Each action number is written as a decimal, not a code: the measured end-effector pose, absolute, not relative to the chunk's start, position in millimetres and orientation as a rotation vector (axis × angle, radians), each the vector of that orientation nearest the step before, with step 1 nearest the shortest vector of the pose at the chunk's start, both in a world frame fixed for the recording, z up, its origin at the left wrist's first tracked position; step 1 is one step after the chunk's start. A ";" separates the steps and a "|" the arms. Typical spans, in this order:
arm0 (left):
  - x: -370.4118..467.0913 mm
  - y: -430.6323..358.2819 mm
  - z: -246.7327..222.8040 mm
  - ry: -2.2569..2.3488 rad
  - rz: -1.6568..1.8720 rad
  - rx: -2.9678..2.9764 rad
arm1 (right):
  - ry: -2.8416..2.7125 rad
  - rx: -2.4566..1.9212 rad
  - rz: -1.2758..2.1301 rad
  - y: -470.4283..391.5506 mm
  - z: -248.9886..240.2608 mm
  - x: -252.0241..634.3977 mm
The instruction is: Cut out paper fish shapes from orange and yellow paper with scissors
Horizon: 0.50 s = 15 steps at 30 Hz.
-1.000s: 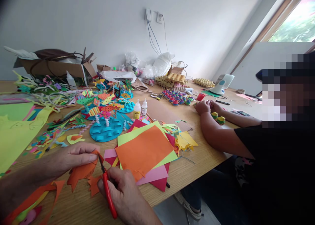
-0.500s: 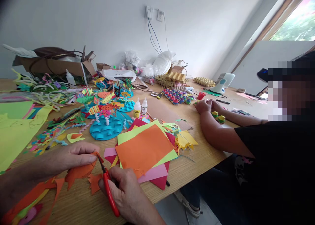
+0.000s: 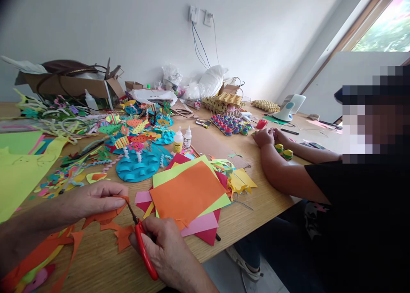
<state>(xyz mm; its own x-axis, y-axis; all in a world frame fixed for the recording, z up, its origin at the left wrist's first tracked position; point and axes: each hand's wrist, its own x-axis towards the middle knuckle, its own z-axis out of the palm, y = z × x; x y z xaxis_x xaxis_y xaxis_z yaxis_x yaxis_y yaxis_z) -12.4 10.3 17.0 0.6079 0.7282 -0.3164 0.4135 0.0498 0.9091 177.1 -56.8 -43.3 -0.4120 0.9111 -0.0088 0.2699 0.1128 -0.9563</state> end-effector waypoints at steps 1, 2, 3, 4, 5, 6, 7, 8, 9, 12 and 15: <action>-12.6 10.2 16.6 0.982 0.315 1.565 | -1.756 -1.148 1.339 -56.4 -43.4 177.2; -12.9 10.3 16.3 0.985 0.321 1.559 | -1.736 -1.144 1.364 -56.1 -43.7 177.3; -13.0 10.5 16.1 0.989 0.327 1.555 | -1.717 -1.140 1.387 -55.9 -44.0 177.3; -13.1 10.8 16.1 0.994 0.336 1.553 | -1.700 -1.139 1.405 -55.8 -44.4 177.2; -13.0 11.1 16.3 1.000 0.345 1.554 | -1.689 -1.138 1.417 -55.8 -44.7 177.1; -12.8 11.4 16.7 1.004 0.355 1.560 | -1.685 -1.136 1.422 -55.9 -45.0 177.0; -12.6 11.6 17.2 1.003 0.364 1.567 | -1.684 -1.135 1.425 -56.1 -45.2 176.8; -12.5 11.7 17.7 1.002 0.370 1.573 | -1.684 -1.133 1.429 -56.3 -45.3 176.6; -12.4 11.8 18.2 1.008 0.378 1.580 | -1.681 -1.131 1.436 -56.6 -45.3 176.4; -12.9 11.9 18.3 1.023 0.386 1.608 | -1.665 -1.126 1.463 -57.3 -44.7 176.1; -14.8 12.3 16.2 1.015 0.389 1.635 | -1.669 -1.129 1.453 -56.9 -43.5 176.6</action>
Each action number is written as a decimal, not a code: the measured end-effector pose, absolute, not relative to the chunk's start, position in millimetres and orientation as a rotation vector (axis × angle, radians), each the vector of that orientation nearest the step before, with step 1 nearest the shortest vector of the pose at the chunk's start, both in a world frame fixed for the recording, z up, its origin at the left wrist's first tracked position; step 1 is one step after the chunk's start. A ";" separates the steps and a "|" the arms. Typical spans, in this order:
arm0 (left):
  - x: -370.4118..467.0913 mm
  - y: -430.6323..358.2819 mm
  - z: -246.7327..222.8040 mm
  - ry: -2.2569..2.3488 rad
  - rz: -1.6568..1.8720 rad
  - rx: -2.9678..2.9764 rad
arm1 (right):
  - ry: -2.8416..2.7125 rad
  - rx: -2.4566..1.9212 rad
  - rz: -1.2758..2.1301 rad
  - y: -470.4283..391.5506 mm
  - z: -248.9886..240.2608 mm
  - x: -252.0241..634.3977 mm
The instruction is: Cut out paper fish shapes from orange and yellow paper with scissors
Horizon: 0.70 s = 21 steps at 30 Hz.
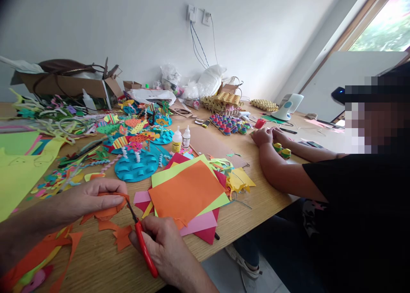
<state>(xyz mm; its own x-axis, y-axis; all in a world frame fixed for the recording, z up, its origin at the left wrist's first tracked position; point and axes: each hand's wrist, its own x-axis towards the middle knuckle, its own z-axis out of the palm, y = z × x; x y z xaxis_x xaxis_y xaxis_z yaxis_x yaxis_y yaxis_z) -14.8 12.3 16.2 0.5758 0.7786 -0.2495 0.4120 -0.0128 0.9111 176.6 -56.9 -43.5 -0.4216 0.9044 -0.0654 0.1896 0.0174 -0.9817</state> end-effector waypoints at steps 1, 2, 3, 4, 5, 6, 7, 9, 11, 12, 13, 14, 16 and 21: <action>-15.7 12.7 15.1 1.013 0.383 1.636 | -1.676 -1.129 1.443 -56.6 -43.0 177.0; -16.7 13.1 13.9 1.015 0.370 1.631 | -1.681 -1.129 1.434 -56.2 -42.6 177.4; -17.8 13.7 12.6 1.020 0.353 1.623 | -1.688 -1.128 1.426 -55.8 -42.2 177.8; -19.0 14.4 11.4 1.030 0.340 1.619 | -1.697 -1.124 1.422 -55.4 -42.0 178.2; -20.1 15.1 10.3 1.040 0.332 1.626 | -1.705 -1.121 1.418 -55.1 -41.9 178.5; -20.9 15.9 9.5 1.052 0.326 1.641 | -1.715 -1.121 1.409 -54.9 -41.9 178.6; -21.6 16.6 9.0 1.064 0.320 1.661 | -1.727 -1.123 1.397 -54.9 -42.2 178.6; -22.0 17.7 9.4 1.071 0.304 1.699 | -1.754 -1.128 1.371 -55.0 -43.0 178.3; -21.6 18.0 11.4 1.069 0.280 1.702 | -1.778 -1.134 1.354 -55.2 -44.0 178.0; -21.3 17.8 12.6 1.071 0.277 1.698 | -1.786 -1.137 1.351 -55.4 -44.5 178.0; -21.1 17.5 13.9 1.074 0.279 1.694 | -1.789 -1.141 1.351 -55.5 -44.8 178.0; -21.0 17.2 15.1 1.078 0.282 1.692 | -1.791 -1.148 1.348 -55.5 -45.0 178.1; -21.3 16.7 16.4 1.081 0.292 1.689 | -1.799 -1.162 1.330 -55.3 -45.0 178.4; -22.0 16.6 15.0 1.078 0.311 1.696 | -1.838 -1.178 1.291 -54.0 -44.0 178.1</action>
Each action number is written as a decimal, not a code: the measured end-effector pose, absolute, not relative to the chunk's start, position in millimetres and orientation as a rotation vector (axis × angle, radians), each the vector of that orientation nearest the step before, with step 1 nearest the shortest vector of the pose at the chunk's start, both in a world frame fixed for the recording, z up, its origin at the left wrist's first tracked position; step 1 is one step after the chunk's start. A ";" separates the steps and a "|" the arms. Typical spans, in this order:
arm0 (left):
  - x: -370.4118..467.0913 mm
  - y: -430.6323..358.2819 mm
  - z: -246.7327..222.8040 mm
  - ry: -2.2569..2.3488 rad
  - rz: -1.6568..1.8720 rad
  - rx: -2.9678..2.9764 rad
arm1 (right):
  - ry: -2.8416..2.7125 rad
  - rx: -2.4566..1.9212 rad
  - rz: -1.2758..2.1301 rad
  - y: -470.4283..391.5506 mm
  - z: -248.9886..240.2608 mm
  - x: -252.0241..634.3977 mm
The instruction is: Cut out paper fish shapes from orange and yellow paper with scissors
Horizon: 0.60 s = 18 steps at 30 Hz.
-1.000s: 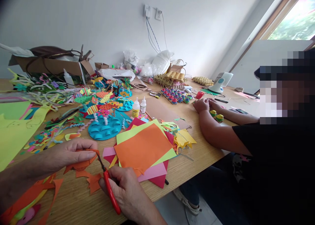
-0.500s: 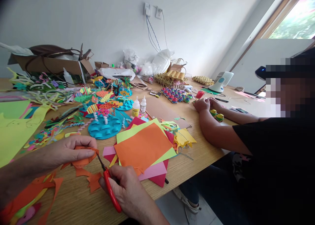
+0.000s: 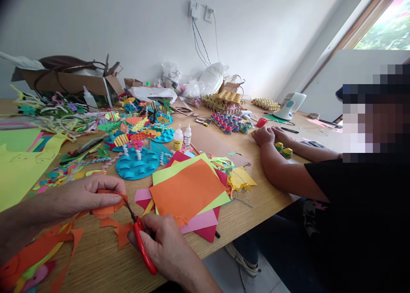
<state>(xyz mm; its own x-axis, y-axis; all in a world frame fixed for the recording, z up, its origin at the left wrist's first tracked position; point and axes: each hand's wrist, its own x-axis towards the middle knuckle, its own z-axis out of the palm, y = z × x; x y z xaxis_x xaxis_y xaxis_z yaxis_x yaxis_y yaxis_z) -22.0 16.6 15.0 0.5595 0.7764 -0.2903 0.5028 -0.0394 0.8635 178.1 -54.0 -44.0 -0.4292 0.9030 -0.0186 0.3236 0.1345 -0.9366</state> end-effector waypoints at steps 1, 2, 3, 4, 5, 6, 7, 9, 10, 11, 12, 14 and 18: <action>-21.5 16.2 14.6 1.075 0.321 1.696 | -1.834 -1.176 1.292 -53.9 -44.1 177.6; -20.8 15.6 14.5 1.068 0.333 1.693 | -1.821 -1.174 1.295 -54.0 -44.3 176.9; -19.9 14.7 14.7 1.060 0.344 1.683 | -1.804 -1.175 1.303 -54.3 -44.6 176.1; -18.8 13.7 15.1 1.048 0.356 1.670 | -1.783 -1.177 1.314 -54.7 -45.1 175.2; -17.5 12.6 15.7 1.037 0.373 1.656 | -1.763 -1.178 1.327 -55.2 -45.7 174.3; -16.3 11.4 16.4 1.029 0.391 1.640 | -1.744 -1.176 1.341 -55.7 -46.4 173.4; -15.0 10.3 17.0 1.023 0.410 1.618 | -1.725 -1.170 1.357 -56.1 -47.1 172.6; -12.9 8.6 17.6 1.012 0.444 1.566 | -1.686 -1.149 1.396 -56.8 -48.3 171.5; -12.0 8.1 17.5 1.006 0.456 1.538 | -1.665 -1.139 1.413 -56.9 -48.8 171.1; -11.2 7.8 17.0 0.999 0.462 1.509 | -1.649 -1.134 1.425 -57.0 -49.2 170.8; -10.5 7.7 16.4 0.990 0.470 1.483 | -1.633 -1.132 1.433 -56.9 -49.6 170.6; -9.3 7.5 15.0 0.976 0.483 1.441 | -1.606 -1.128 1.444 -56.9 -50.4 170.2; -8.8 5.3 11.9 0.946 0.512 1.356 | -1.552 -1.109 1.454 -57.2 -53.2 168.9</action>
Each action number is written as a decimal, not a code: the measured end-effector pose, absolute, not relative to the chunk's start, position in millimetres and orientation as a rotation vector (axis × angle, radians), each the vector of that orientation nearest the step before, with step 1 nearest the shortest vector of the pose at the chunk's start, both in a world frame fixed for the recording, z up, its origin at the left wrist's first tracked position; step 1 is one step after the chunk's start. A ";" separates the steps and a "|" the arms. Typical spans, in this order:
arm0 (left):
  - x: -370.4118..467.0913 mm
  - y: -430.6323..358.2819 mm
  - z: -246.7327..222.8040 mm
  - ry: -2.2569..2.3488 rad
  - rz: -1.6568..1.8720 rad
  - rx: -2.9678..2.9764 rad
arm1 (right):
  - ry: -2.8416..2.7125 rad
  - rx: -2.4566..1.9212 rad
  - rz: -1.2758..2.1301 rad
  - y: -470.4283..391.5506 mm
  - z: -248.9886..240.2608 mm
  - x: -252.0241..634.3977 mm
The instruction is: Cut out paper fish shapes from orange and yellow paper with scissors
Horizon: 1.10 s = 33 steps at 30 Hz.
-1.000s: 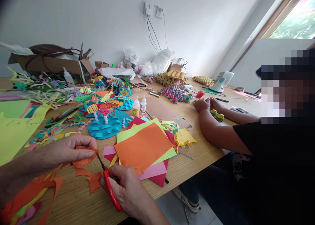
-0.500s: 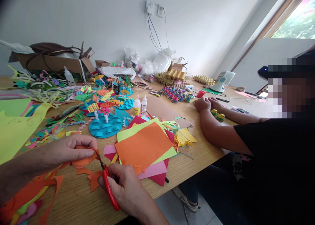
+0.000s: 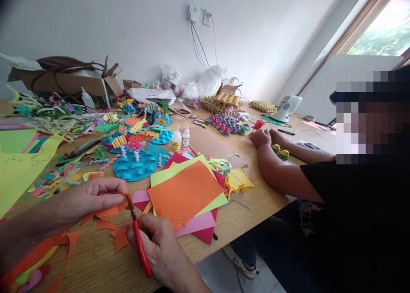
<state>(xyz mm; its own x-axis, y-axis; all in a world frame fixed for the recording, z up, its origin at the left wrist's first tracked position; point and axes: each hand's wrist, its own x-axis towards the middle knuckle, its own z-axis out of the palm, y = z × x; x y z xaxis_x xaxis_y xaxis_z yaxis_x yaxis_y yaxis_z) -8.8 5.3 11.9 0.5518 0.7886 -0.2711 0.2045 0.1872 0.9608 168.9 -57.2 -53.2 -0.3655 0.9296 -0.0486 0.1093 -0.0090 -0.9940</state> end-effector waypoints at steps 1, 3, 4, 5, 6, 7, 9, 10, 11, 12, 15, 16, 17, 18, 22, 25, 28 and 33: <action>-9.2 4.3 11.0 0.938 0.517 1.334 | -1.545 -1.105 1.448 -57.4 -54.1 168.6; -10.4 2.3 9.0 0.925 0.518 1.287 | -1.539 -1.097 1.440 -57.9 -55.8 168.0; -10.9 1.5 8.1 0.919 0.518 1.262 | -1.538 -1.091 1.440 -58.1 -56.5 167.8; -11.3 1.0 7.3 0.912 0.518 1.237 | -1.537 -1.083 1.443 -58.3 -57.1 167.5; -11.3 0.6 6.7 0.904 0.522 1.211 | -1.533 -1.076 1.445 -58.5 -57.6 167.3; -11.0 0.5 6.4 0.893 0.527 1.186 | -1.526 -1.070 1.447 -58.6 -57.9 167.1; -9.6 0.5 6.5 0.866 0.541 1.132 | -1.503 -1.057 1.454 -58.7 -58.1 166.4; -8.7 0.5 7.0 0.852 0.546 1.105 | -1.488 -1.047 1.466 -58.7 -58.0 166.1; -7.6 0.4 7.6 0.840 0.549 1.079 | -1.471 -1.037 1.483 -58.7 -57.8 165.7; -6.7 0.1 8.3 0.836 0.554 1.059 | -1.456 -1.025 1.503 -58.7 -57.5 165.3; -4.5 -1.4 10.5 0.836 0.563 1.028 | -1.437 -1.000 1.524 -59.0 -57.2 163.9; -4.2 -2.1 10.9 0.841 0.565 1.022 | -1.432 -0.999 1.520 -59.0 -57.5 163.4; -3.9 -2.8 11.2 0.847 0.564 1.016 | -1.425 -0.997 1.518 -59.0 -58.0 162.9; -3.8 -3.4 11.2 0.856 0.565 1.016 | -1.414 -0.997 1.518 -58.9 -58.8 162.4; -3.6 -4.3 9.3 0.898 0.586 1.054 | -1.374 -0.979 1.534 -58.8 -61.7 161.2; -3.6 -3.6 7.2 0.880 0.592 1.047 | -1.386 -0.968 1.515 -59.4 -62.0 161.3; -3.4 -3.4 5.6 0.858 0.595 1.022 | -1.389 -0.977 1.505 -60.1 -61.4 161.6; -2.2 -3.9 2.8 0.811 0.607 0.989 | -1.368 -0.960 1.525 -61.6 -62.3 161.7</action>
